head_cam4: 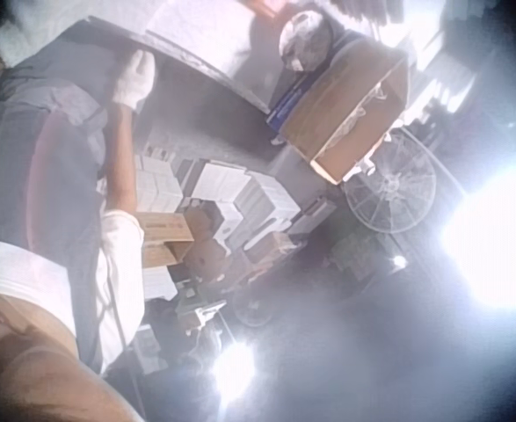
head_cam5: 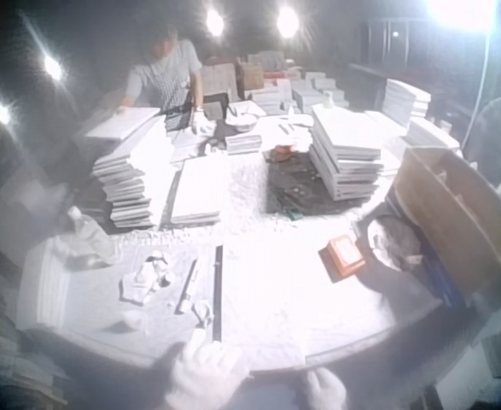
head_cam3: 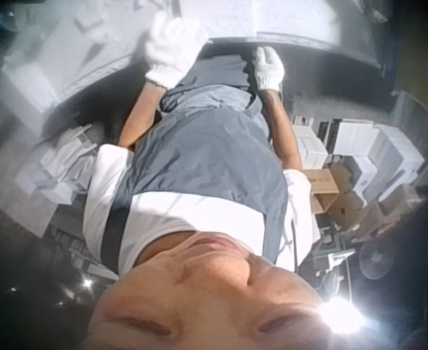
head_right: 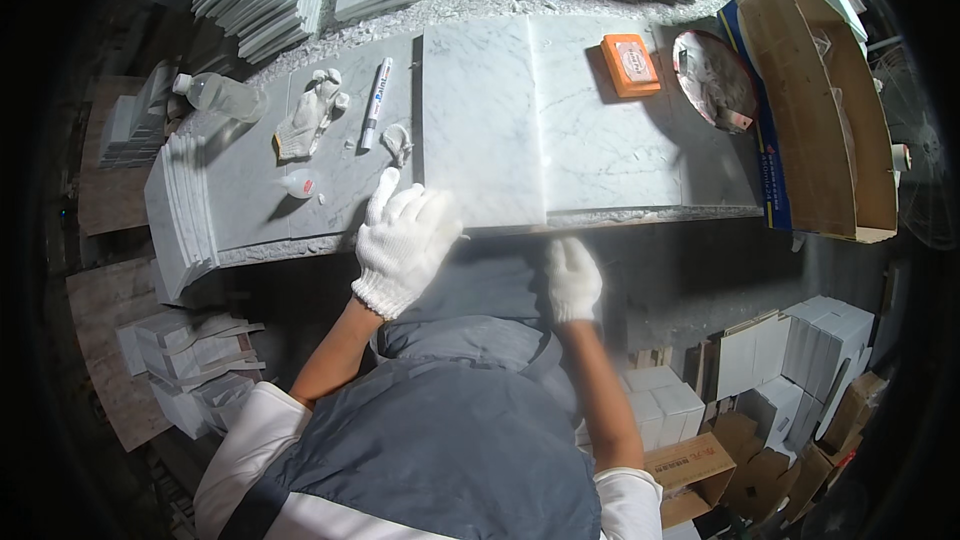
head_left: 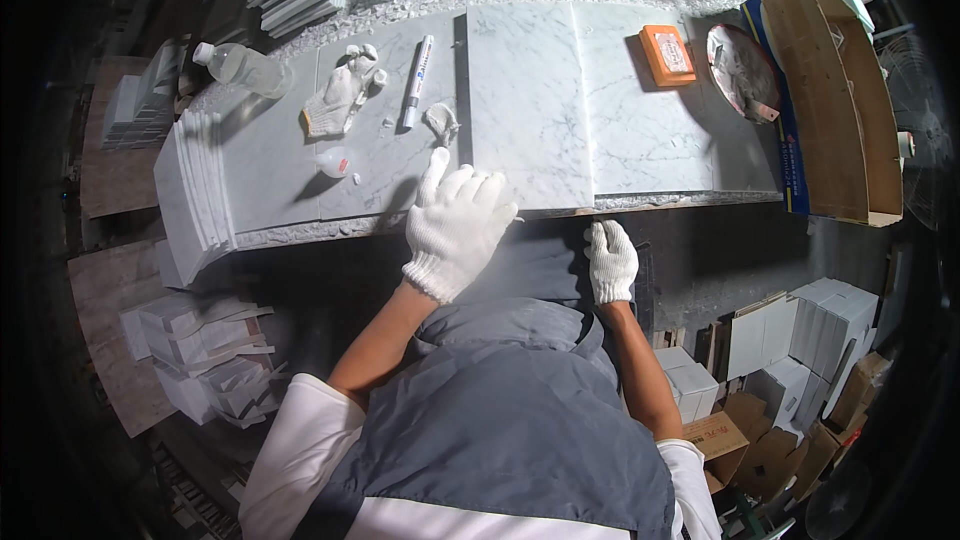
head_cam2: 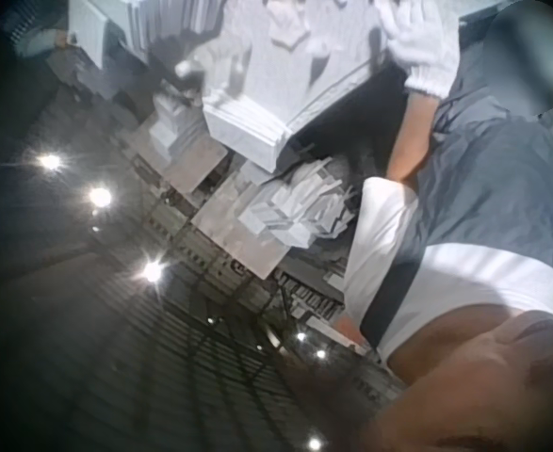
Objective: The person repeatedly wipes and scrapes the edges of white rectangular tiles on a workbench, using a small scraper and a cloth. They handle each tile one at a time, flip it, and place it back on the table or into a stack.
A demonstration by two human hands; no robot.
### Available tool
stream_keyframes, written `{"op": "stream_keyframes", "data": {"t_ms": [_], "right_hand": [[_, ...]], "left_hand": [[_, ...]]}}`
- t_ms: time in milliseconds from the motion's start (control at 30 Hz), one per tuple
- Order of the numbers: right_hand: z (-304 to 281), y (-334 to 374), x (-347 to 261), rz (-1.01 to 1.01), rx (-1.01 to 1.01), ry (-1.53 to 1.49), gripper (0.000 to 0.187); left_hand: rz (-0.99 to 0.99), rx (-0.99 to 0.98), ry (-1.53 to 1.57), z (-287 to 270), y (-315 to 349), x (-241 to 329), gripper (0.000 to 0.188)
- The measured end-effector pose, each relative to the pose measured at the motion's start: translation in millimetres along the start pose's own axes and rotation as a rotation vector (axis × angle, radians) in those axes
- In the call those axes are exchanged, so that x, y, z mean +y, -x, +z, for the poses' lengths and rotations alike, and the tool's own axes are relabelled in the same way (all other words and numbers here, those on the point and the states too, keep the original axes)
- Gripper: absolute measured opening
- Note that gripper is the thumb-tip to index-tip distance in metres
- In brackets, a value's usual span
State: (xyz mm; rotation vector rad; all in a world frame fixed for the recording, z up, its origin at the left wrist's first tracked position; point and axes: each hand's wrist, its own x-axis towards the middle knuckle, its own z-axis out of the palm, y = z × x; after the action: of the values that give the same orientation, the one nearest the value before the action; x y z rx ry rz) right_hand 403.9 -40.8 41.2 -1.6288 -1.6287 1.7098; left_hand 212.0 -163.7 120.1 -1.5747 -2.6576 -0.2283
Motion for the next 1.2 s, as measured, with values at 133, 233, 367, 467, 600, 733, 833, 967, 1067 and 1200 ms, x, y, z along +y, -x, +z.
{"op": "stream_keyframes", "data": {"t_ms": [133, 233, 367, 467, 600, 733, 833, 967, 1067, 1200], "right_hand": [[-0.9, 0.4, 1.3, -0.025, -0.013, 0.018, 0.021], [-0.4, -2.4, 7.6, -0.037, -0.016, 0.051, 0.021], [-0.2, -5.2, 13.8, -0.067, -0.005, 0.024, 0.022], [-1.2, -2.9, 11.4, -0.044, -0.003, 0.024, 0.021], [-0.4, 1.1, 2.0, -0.007, -0.004, -0.032, 0.020], [-0.3, 3.9, -4.3, 0.029, -0.014, -0.054, 0.020], [-0.7, 4.0, -5.6, 0.038, -0.023, -0.065, 0.020], [-2.3, 3.9, -5.4, 0.069, -0.043, -0.110, 0.020], [-5.9, 4.7, -2.2, 0.043, -0.077, -0.109, 0.024], [-11.8, 5.4, 9.2, -0.026, -0.142, -0.237, 0.031]], "left_hand": [[0.067, 0.202, 0.017, 4.4, -6.7, -4.2, 0.034], [0.069, 0.203, 0.068, 6.9, -14.4, -9.8, 0.030], [-0.144, -0.111, 0.168, 6.0, -31.5, -32.7, 0.025], [-0.230, 0.219, 0.054, 10.3, -49.1, -66.6, 0.018], [-0.373, 0.161, -0.227, 26.5, -57.1, -100.4, 0.027], [-0.402, 0.035, -0.233, 40.8, -59.3, -106.6, 0.031], [-0.397, 0.045, -0.224, 44.0, -65.6, -104.6, 0.031], [-0.364, 0.120, -0.194, 41.1, -73.2, -103.1, 0.026], [-0.376, 0.126, -0.187, 37.5, -78.0, -101.8, 0.022], [-0.427, 0.033, -0.183, 32.3, -84.0, -98.6, 0.022]]}}
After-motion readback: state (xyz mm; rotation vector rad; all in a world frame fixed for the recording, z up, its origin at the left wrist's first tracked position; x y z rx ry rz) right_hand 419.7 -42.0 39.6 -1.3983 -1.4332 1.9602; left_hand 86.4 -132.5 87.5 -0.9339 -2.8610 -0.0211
